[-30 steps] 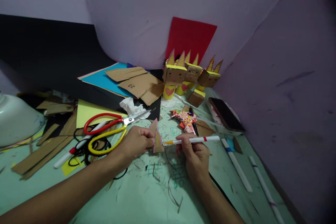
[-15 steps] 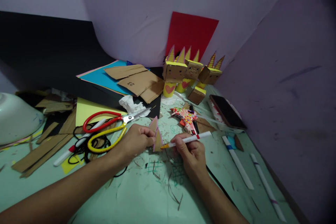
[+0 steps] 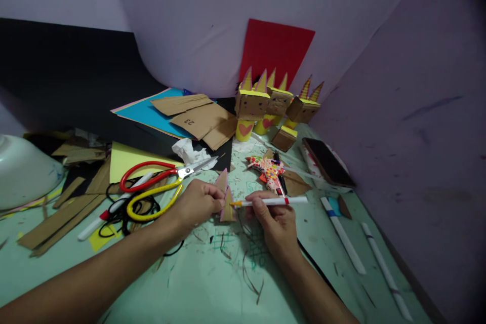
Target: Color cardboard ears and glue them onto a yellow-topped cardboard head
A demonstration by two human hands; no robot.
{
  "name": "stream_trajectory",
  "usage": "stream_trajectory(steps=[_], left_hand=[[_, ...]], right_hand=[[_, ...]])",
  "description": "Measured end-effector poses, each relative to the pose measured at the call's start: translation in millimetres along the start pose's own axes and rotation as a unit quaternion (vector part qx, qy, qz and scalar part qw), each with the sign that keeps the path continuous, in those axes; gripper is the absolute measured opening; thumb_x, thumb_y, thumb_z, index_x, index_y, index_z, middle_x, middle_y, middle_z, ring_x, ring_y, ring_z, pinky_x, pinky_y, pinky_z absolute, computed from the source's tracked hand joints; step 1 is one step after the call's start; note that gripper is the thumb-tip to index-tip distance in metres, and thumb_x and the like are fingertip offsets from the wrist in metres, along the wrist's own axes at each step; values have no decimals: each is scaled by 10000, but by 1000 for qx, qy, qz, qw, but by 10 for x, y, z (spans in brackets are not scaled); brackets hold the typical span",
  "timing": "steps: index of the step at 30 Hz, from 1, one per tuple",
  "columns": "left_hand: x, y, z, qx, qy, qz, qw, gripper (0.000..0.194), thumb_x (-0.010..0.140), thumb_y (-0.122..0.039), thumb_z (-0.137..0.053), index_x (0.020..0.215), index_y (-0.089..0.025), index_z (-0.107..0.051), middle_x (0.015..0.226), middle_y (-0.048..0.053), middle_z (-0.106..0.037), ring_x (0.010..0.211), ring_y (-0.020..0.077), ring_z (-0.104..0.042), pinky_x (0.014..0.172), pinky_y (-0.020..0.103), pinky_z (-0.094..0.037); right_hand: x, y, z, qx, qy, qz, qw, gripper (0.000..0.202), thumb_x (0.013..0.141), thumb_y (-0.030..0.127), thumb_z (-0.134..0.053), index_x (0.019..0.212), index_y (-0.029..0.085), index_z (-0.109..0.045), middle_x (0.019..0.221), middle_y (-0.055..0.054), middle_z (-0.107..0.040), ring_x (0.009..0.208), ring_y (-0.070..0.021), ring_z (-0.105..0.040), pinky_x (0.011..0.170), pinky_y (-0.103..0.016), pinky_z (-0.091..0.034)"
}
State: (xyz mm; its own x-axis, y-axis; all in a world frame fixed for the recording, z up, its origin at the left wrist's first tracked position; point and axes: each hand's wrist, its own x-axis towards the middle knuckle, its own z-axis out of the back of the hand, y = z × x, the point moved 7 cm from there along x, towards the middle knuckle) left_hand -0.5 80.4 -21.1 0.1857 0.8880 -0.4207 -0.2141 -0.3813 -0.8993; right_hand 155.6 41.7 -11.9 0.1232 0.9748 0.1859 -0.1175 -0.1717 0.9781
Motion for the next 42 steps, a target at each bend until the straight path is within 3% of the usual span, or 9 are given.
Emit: stream_trajectory(steps=[5,8,13,17,22,29,35,40,42], left_hand=[[-22,-24,-1,0,-6,15,1000,117,522,-121,-565,409,-150,-579,296,-63,-384,326,54,-255,387,206,-132],[-25,-32,1,0,-11,18,1000,121,524,-112,-561,411,-152,-577,291,-64,-383,316,54,-253,380,205,-125],[-4,-17,14,-7,-16,13,1000,132,528,-107,-555,408,-160,-547,299,-68,-384,322,54,-258,383,206,-141],[12,6,21,-6,-13,11,1000,127,529,-111,-559,412,-158,-554,291,-66,-385,317,57,-256,383,209,-136],[8,-2,9,-5,-11,10,1000,131,526,-106,-560,408,-159,-543,302,-66,-396,327,57,-264,394,213,-148],[-20,-40,-4,12,0,11,1000,116,533,-88,-561,426,-128,-576,320,-58,-445,344,49,-290,411,211,-172],[7,-9,-10,15,6,22,1000,126,569,-81,-540,457,-133,-569,292,-81,-392,330,49,-264,401,216,-158],[-1,-6,-14,21,9,26,999,128,587,-78,-550,471,-129,-569,309,-73,-419,333,48,-280,402,215,-160],[-3,-8,-9,24,7,27,999,140,593,-74,-546,467,-133,-561,297,-78,-399,327,48,-268,401,220,-148]], right_hand=[[3,-27,-30,13,24,-16,1000,312,805,414,-582,670,142,-656,508,-13,-575,451,-117,-514,425,-222,-399],[6,-35,12,26,-2,-20,999,305,794,424,-595,684,147,-657,505,-5,-569,454,-117,-513,430,-219,-399],[7,-58,-21,50,19,-38,998,310,787,430,-603,666,147,-643,488,8,-548,436,-109,-491,421,-213,-376],[3,-41,12,45,-1,-29,999,283,787,405,-608,681,145,-649,504,7,-555,455,-108,-502,442,-213,-383],[-7,-48,-33,39,38,-27,998,284,806,382,-593,658,145,-646,501,-2,-570,439,-108,-503,422,-210,-382],[5,-36,2,5,-6,-14,1000,232,801,364,-604,793,145,-678,551,-8,-595,501,-122,-537,463,-217,-419],[-10,-84,-75,21,60,-40,997,286,806,402,-593,686,148,-646,508,-4,-581,450,-113,-515,440,-216,-403],[4,-23,-36,16,15,-19,1000,237,795,372,-604,736,149,-657,506,2,-571,462,-115,-510,434,-211,-403],[1,-33,-44,12,24,-21,999,232,799,365,-602,743,147,-659,521,-4,-583,476,-117,-521,442,-212,-405]])
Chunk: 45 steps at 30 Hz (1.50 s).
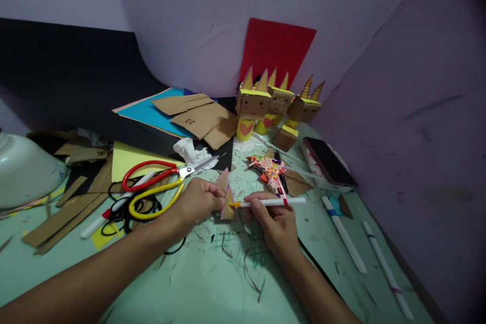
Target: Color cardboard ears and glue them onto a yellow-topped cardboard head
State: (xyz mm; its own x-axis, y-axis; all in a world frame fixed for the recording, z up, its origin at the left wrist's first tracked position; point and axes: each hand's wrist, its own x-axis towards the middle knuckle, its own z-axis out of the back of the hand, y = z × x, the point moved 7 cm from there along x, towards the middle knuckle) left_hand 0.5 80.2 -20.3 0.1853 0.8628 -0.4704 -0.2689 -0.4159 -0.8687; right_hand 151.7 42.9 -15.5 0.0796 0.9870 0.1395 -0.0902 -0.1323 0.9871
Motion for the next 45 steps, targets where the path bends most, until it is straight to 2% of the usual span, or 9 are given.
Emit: stream_trajectory(steps=[4,9,14,19,23,27,32,36,45], left_hand=[[5,12,5,1,-2,1,1000,157,600,-77,-538,456,-140,-545,290,-84,-373,324,48,-247,402,227,-135],[10,13,-4,2,4,-3,1000,133,582,-70,-541,467,-131,-567,306,-76,-404,332,48,-266,407,225,-149],[14,-1,-6,2,2,2,1000,140,591,-77,-533,468,-138,-561,286,-84,-381,320,49,-246,404,232,-134],[0,-15,-9,6,7,0,1000,150,588,-65,-535,458,-135,-561,294,-73,-403,324,49,-265,404,231,-141],[9,7,-1,6,2,1,1000,149,601,-71,-533,470,-138,-557,289,-79,-390,319,47,-253,399,228,-133],[20,19,-8,6,4,0,1000,142,602,-81,-539,474,-138,-563,300,-74,-404,321,46,-258,396,226,-137],[5,-3,0,5,-3,-1,1000,156,585,-66,-531,451,-147,-541,297,-79,-393,320,49,-263,398,226,-148],[-1,-10,-4,5,1,-3,1000,162,592,-74,-530,446,-143,-543,292,-76,-381,317,49,-256,395,224,-145],[-9,-3,-12,6,10,0,1000,151,597,-82,-549,459,-126,-590,284,-66,-387,313,50,-246,388,222,-133]], right_hand=[[-15,-53,-29,9,42,-10,999,251,811,370,-595,707,147,-648,517,-8,-590,457,-115,-522,439,-216,-403],[-14,-20,5,-8,13,11,1000,214,804,352,-607,768,152,-672,537,-6,-597,482,-117,-530,452,-213,-412],[-26,-61,-59,22,42,-15,999,252,771,386,-632,697,146,-659,529,-11,-583,458,-117,-511,433,-221,-388],[-32,-43,-16,10,16,12,1000,232,791,367,-613,748,150,-682,551,-16,-600,493,-120,-520,458,-221,-382],[-29,-66,-58,5,59,-14,998,266,794,391,-610,710,145,-665,544,-18,-595,476,-121,-519,454,-225,-385],[-12,-29,3,2,17,2,1000,251,795,381,-607,709,151,-657,516,-5,-571,471,-120,-510,447,-224,-384],[-17,-55,-31,12,43,-18,999,275,796,398,-602,707,142,-649,520,-13,-584,459,-121,-516,443,-227,-388],[-19,-10,16,0,2,-6,1000,274,789,393,-605,679,145,-649,515,-13,-583,463,-119,-514,442,-222,-384],[-19,16,26,-3,-7,10,1000,249,784,373,-611,686,153,-673,528,-15,-602,477,-128,-540,457,-225,-412]])
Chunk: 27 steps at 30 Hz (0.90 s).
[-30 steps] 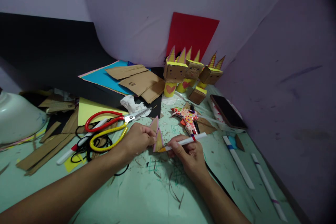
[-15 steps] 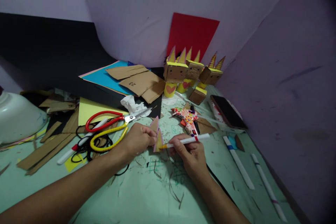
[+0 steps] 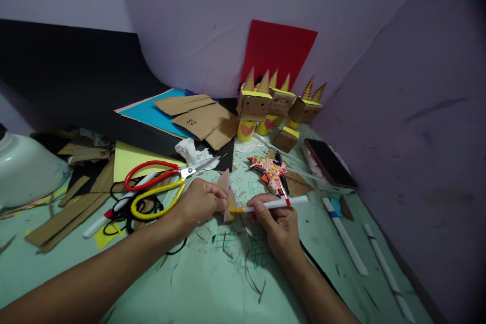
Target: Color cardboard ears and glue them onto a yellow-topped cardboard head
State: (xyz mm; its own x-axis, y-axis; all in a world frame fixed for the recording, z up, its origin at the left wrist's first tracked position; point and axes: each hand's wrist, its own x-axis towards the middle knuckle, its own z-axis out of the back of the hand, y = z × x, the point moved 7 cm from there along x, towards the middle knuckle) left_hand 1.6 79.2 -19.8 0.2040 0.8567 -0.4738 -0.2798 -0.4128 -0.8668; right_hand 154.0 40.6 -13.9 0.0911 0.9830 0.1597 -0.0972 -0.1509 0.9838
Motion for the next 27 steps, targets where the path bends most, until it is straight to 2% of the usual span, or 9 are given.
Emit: stream_trajectory(steps=[5,12,17,21,27], left_hand=[[-22,-22,-7,2,8,-1,1000,156,601,-63,-549,475,-112,-629,260,-79,-347,300,45,-215,379,224,-114],[-37,-61,-14,0,10,0,1000,214,617,-62,-538,423,-125,-603,237,-74,-342,281,47,-222,363,220,-111],[-18,-33,-9,-3,6,-4,1000,210,608,-74,-533,414,-129,-592,244,-65,-360,279,51,-234,362,223,-116],[4,-3,12,-6,-5,-5,1000,196,594,-74,-526,417,-137,-581,254,-60,-373,277,54,-246,357,223,-117],[-12,-21,7,-10,-4,-9,1000,198,595,-67,-515,421,-135,-579,252,-66,-362,283,50,-243,361,220,-117]], right_hand=[[11,7,27,-27,-25,13,999,181,781,336,-621,791,178,-707,656,-33,-671,581,-153,-600,537,-245,-465],[-11,-56,-61,9,46,-20,999,261,788,399,-619,716,153,-669,542,-20,-605,484,-137,-530,456,-238,-385],[-10,-48,-28,2,30,-6,1000,234,801,374,-612,738,156,-672,582,-25,-614,525,-140,-545,483,-238,-389],[-30,-77,-72,15,62,-24,998,239,795,382,-616,729,159,-668,566,-20,-603,494,-135,-523,462,-238,-377],[-35,-58,-67,2,47,-9,999,233,791,373,-619,741,154,-680,584,-32,-620,510,-136,-530,466,-234,-378]])
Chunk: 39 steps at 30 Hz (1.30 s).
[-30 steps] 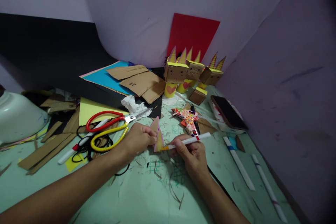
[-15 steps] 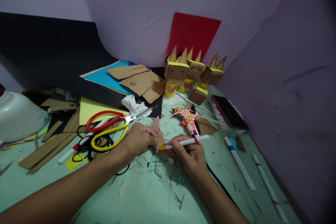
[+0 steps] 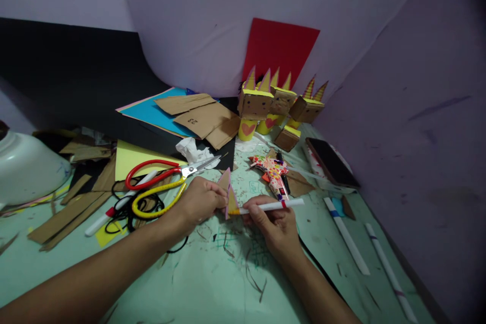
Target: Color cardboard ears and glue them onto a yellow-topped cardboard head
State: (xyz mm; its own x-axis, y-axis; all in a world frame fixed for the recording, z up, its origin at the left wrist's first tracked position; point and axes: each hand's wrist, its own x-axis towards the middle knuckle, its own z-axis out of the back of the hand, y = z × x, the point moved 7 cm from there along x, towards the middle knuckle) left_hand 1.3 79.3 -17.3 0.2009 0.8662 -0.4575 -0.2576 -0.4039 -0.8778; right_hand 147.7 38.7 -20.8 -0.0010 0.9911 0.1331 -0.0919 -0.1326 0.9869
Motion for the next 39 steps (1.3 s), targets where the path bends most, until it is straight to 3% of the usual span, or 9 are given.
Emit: stream_trajectory(steps=[7,18,25,28,35,39], left_hand=[[-10,-21,-8,-4,-1,6,1000,195,587,-68,-521,407,-134,-560,256,-66,-363,283,46,-241,367,221,-113],[4,10,0,-15,-5,10,1000,181,590,-51,-517,437,-132,-568,263,-66,-385,289,48,-246,370,219,-116],[11,16,-8,-11,-2,7,1000,185,590,-49,-519,431,-132,-563,268,-66,-388,292,46,-250,375,222,-119],[17,16,-10,-6,2,7,1000,164,586,-59,-537,443,-127,-578,280,-67,-389,304,45,-247,383,223,-125],[4,17,-27,-2,25,5,1000,129,571,-60,-546,477,-102,-623,317,-59,-431,335,43,-270,399,212,-151],[-13,-1,-23,-2,18,13,1000,155,581,-56,-543,457,-114,-616,290,-69,-405,323,45,-261,393,214,-147]], right_hand=[[5,35,35,-15,-20,12,1000,265,807,393,-595,715,154,-664,544,-15,-586,494,-131,-520,463,-235,-383],[10,12,1,0,14,0,1000,260,801,396,-604,717,157,-666,557,-21,-595,482,-131,-509,450,-237,-376],[12,26,16,2,1,6,1000,248,809,381,-599,715,159,-659,524,-6,-579,462,-124,-506,436,-227,-374],[18,32,46,-3,-30,11,999,228,812,364,-599,726,164,-669,525,1,-577,464,-119,-514,437,-220,-387],[27,77,125,-25,-93,48,994,133,781,303,-639,828,201,-710,705,-22,-664,647,-148,-623,606,-244,-487],[11,83,109,-30,-74,36,996,170,795,324,-617,760,177,-694,591,-10,-633,528,-124,-575,492,-215,-438]])
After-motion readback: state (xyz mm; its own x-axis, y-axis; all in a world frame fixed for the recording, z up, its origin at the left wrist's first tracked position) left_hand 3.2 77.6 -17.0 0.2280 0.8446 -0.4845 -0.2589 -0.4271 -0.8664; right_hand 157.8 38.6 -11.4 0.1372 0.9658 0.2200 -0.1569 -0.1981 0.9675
